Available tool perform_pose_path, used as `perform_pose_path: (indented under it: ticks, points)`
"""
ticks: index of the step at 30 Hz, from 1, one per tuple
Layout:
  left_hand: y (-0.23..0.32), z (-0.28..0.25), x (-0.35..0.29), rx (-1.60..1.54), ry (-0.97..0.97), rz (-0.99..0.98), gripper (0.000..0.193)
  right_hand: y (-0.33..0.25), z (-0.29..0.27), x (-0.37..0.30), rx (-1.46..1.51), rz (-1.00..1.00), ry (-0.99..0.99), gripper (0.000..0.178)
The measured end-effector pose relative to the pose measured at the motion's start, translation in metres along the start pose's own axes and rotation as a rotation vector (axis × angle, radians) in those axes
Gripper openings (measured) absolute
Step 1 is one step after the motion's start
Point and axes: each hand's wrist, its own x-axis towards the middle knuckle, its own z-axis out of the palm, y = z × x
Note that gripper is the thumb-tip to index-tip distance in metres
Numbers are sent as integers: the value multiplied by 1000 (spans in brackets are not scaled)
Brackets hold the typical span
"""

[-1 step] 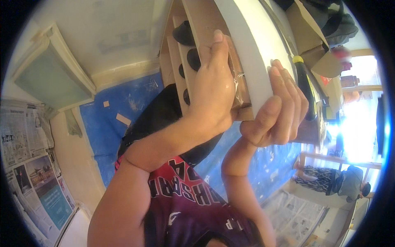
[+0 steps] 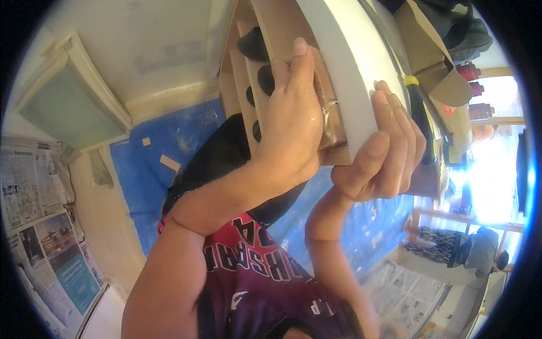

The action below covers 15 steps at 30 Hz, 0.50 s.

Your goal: The person is installing a white wooden shelf unit against a wall. They use a utility knife to trim a plastic protective film along the edge of the shelf and a hammer to drive nails into the top edge of the unit to secure it.

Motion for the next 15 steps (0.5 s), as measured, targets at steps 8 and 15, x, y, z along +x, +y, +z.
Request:
perform_pose_path:
  ticks: [8, 15]
  points:
    - [6, -4, 14, -107, -53, 74, 61, -5, -4, 0, -26, 9, -30, 35]
    - [-1, -3, 17, -133, -107, 153, 58, -1, 1, -2, -7, 2, 2, 37]
